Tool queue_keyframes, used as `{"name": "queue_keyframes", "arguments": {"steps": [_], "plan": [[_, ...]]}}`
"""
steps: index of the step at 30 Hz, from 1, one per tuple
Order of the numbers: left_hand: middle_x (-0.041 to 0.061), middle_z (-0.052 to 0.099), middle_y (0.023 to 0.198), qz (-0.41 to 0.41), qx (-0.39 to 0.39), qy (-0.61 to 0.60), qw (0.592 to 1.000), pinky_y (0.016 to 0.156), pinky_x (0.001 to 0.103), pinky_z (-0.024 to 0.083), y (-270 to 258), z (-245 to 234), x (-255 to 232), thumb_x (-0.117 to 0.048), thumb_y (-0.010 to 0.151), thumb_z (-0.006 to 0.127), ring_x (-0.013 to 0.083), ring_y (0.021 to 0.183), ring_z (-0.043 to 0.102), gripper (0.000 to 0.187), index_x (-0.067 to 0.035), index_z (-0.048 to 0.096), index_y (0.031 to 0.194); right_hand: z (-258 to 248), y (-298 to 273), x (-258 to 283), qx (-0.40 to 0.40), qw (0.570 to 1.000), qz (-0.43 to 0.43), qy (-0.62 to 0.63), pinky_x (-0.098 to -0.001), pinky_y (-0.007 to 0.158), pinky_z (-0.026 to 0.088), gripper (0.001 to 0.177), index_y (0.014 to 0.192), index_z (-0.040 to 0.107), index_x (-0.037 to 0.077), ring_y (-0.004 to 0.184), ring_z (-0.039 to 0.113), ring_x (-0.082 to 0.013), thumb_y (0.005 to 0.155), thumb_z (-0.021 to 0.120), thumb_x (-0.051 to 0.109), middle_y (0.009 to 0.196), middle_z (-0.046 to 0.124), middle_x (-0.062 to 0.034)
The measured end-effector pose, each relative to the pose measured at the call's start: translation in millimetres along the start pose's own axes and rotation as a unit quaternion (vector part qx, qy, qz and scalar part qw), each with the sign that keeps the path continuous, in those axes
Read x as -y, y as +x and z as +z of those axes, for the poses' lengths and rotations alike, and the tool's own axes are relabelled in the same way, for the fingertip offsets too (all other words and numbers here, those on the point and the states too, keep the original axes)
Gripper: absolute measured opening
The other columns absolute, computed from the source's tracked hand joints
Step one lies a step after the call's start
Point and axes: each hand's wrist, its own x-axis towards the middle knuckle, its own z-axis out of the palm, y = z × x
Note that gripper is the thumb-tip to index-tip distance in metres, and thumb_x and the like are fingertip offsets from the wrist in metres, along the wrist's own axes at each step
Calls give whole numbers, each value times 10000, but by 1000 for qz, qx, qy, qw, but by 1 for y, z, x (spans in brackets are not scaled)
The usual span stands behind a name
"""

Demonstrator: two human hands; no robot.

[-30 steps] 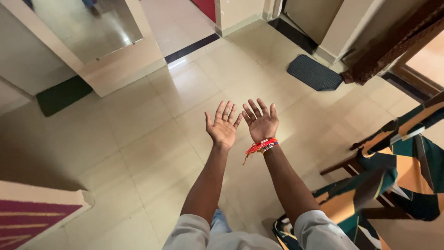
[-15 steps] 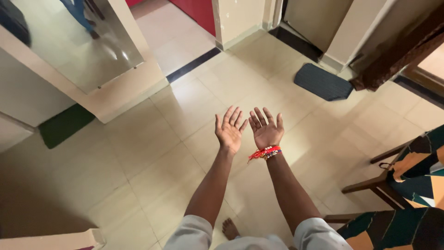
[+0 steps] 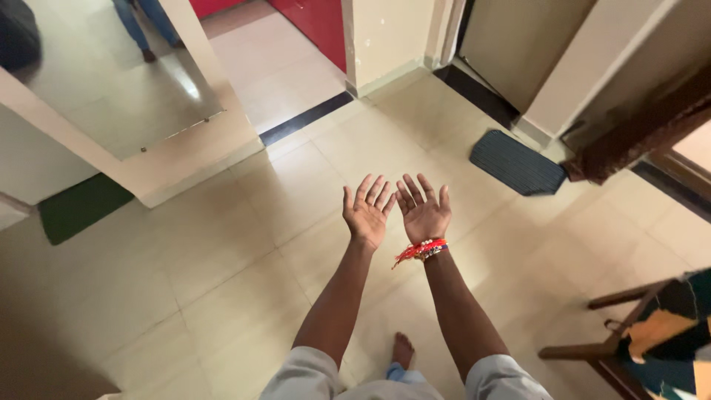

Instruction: The person moves a cup and saucer from a kitchen counter to a dining table, sprays the table surface with a liquid from a bottle, and wipes it with a cloth.

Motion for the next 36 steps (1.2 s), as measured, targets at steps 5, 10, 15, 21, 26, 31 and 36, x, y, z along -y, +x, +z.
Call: {"name": "queue_keyframes", "arguments": {"steps": [5,10,15,21,26,31,36], "plan": [[169,402,1600,24,22,-39,999,1207,516,328,46,18,8,-678,961,443,327,1493,370,827,-84,400,1535,3,49,25,3,1000,25,-8,-467,1112,433,748,1457,431,46,1319,540,-371,977,463,619,1475,518,-211],[174,418,1578,34,-2,-49,998,1189,522,360,73,20,16,-659,970,445,336,1473,396,811,-75,396,1531,4,86,35,18,999,31,-25,-462,1121,433,752,1471,438,39,1327,536,-356,990,472,615,1483,517,-197],[168,445,1560,33,-30,-53,998,1171,528,387,101,21,9,-645,961,450,340,1454,425,792,-84,396,1517,9,121,35,23,998,48,-27,-462,1115,441,747,1464,435,52,1336,538,-354,984,461,625,1478,524,-186],[194,475,1529,39,-27,-36,998,1124,504,432,139,-2,-5,-625,983,451,347,1425,457,767,-66,421,1507,6,156,16,-1,997,55,-61,-459,1081,454,723,1456,461,56,1303,565,-335,995,442,613,1456,556,-167],[184,511,1487,15,-12,-41,999,1093,484,457,185,-15,-28,-596,988,470,340,1368,504,724,-68,436,1483,18,207,-4,-16,995,59,-81,-455,993,478,667,1420,500,70,1191,610,-295,1010,405,587,1372,626,-143],[177,559,1414,-1,-9,2,1000,1054,461,481,244,-9,-73,-587,982,489,324,1308,545,711,-62,467,1460,40,262,-29,-26,993,51,-100,-418,976,485,597,1380,549,88,1090,636,-235,1033,409,552,1296,668,-108],[167,628,1279,-36,-8,-15,999,1014,457,497,307,-40,-94,-555,995,520,308,1215,580,616,-31,564,1316,42,312,-54,-38,995,32,-81,-409,929,493,524,1316,600,85,1004,642,-223,1051,460,514,1181,686,-86]]}}
